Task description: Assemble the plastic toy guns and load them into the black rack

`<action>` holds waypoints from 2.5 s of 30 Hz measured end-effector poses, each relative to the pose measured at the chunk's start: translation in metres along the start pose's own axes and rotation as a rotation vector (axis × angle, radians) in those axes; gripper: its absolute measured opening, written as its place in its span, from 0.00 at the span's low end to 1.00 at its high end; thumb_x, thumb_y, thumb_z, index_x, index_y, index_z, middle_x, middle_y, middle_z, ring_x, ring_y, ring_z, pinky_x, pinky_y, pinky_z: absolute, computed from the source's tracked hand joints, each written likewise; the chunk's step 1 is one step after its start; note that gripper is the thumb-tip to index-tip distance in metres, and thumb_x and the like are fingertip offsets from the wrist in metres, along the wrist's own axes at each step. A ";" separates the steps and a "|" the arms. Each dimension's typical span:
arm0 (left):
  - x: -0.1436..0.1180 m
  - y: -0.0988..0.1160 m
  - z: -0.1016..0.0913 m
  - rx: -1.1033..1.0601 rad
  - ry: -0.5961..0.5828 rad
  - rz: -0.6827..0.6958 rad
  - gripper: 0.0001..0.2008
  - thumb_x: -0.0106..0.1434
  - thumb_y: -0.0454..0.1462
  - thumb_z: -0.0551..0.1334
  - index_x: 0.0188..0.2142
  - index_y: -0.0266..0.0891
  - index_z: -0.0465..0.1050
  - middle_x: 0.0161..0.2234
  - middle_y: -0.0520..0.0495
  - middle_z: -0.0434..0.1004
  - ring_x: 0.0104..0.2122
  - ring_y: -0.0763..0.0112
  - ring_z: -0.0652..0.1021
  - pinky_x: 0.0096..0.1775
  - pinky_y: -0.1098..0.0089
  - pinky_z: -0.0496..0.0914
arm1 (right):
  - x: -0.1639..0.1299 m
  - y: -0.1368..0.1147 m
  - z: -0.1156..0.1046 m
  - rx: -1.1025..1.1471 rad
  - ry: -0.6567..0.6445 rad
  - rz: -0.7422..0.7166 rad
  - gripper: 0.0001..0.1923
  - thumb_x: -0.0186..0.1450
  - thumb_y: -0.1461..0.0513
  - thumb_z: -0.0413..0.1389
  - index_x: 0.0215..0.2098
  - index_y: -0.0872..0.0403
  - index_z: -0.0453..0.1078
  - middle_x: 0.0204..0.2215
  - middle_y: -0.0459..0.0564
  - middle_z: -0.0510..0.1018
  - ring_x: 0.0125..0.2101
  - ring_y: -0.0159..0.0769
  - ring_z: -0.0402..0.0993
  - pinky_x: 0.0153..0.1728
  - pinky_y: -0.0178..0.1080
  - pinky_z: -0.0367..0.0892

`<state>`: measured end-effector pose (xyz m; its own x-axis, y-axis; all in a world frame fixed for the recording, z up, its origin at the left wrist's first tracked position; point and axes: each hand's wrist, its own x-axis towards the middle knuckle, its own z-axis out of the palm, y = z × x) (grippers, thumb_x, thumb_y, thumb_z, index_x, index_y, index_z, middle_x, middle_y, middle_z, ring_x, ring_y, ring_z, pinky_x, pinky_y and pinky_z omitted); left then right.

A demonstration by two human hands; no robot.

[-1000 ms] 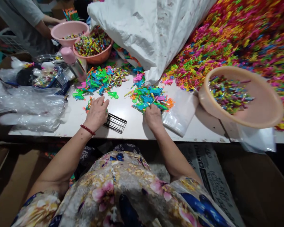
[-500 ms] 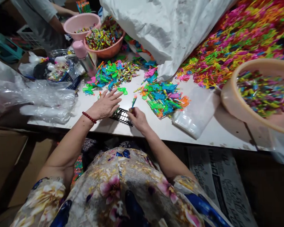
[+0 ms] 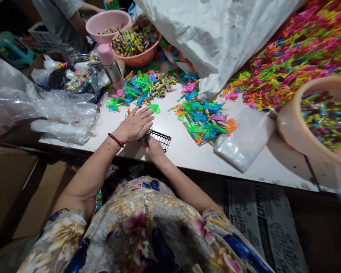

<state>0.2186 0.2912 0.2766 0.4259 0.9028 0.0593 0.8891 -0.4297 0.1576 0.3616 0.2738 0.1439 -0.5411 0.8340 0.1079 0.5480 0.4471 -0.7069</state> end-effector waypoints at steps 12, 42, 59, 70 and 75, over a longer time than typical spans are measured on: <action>-0.002 -0.005 -0.001 -0.018 -0.026 0.035 0.24 0.75 0.45 0.44 0.62 0.44 0.67 0.69 0.46 0.59 0.71 0.62 0.54 0.70 0.50 0.42 | 0.001 -0.011 -0.007 -0.201 -0.106 0.042 0.16 0.74 0.61 0.46 0.49 0.59 0.72 0.43 0.60 0.77 0.38 0.41 0.74 0.38 0.38 0.66; -0.005 0.006 -0.005 0.104 -0.092 0.065 0.26 0.69 0.53 0.55 0.60 0.44 0.70 0.71 0.40 0.53 0.69 0.49 0.56 0.67 0.39 0.46 | -0.042 0.092 -0.137 -0.638 0.223 0.288 0.09 0.67 0.69 0.51 0.40 0.60 0.73 0.42 0.61 0.70 0.37 0.41 0.66 0.36 0.40 0.62; 0.002 0.014 -0.001 0.149 -0.097 -0.060 0.36 0.69 0.47 0.53 0.71 0.33 0.48 0.71 0.33 0.51 0.69 0.51 0.55 0.68 0.46 0.44 | 0.004 0.046 -0.094 0.038 0.224 0.224 0.09 0.67 0.61 0.54 0.44 0.56 0.69 0.38 0.53 0.79 0.36 0.38 0.73 0.40 0.38 0.65; 0.000 0.012 -0.001 0.090 -0.072 -0.046 0.40 0.65 0.42 0.56 0.72 0.33 0.42 0.70 0.33 0.52 0.69 0.51 0.56 0.68 0.46 0.44 | 0.054 0.040 -0.047 0.666 0.060 0.275 0.09 0.60 0.61 0.56 0.39 0.55 0.70 0.27 0.42 0.76 0.27 0.30 0.71 0.33 0.33 0.70; -0.001 0.010 0.001 0.084 -0.059 -0.026 0.42 0.63 0.39 0.57 0.72 0.34 0.40 0.70 0.32 0.52 0.69 0.50 0.56 0.68 0.45 0.45 | 0.062 0.046 -0.044 0.550 -0.014 0.174 0.15 0.58 0.67 0.54 0.42 0.55 0.75 0.34 0.45 0.81 0.36 0.34 0.76 0.42 0.38 0.72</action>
<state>0.2272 0.2862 0.2770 0.4098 0.9122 -0.0028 0.9097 -0.4085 0.0747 0.3812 0.3605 0.1485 -0.4834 0.8740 -0.0492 0.2193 0.0665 -0.9734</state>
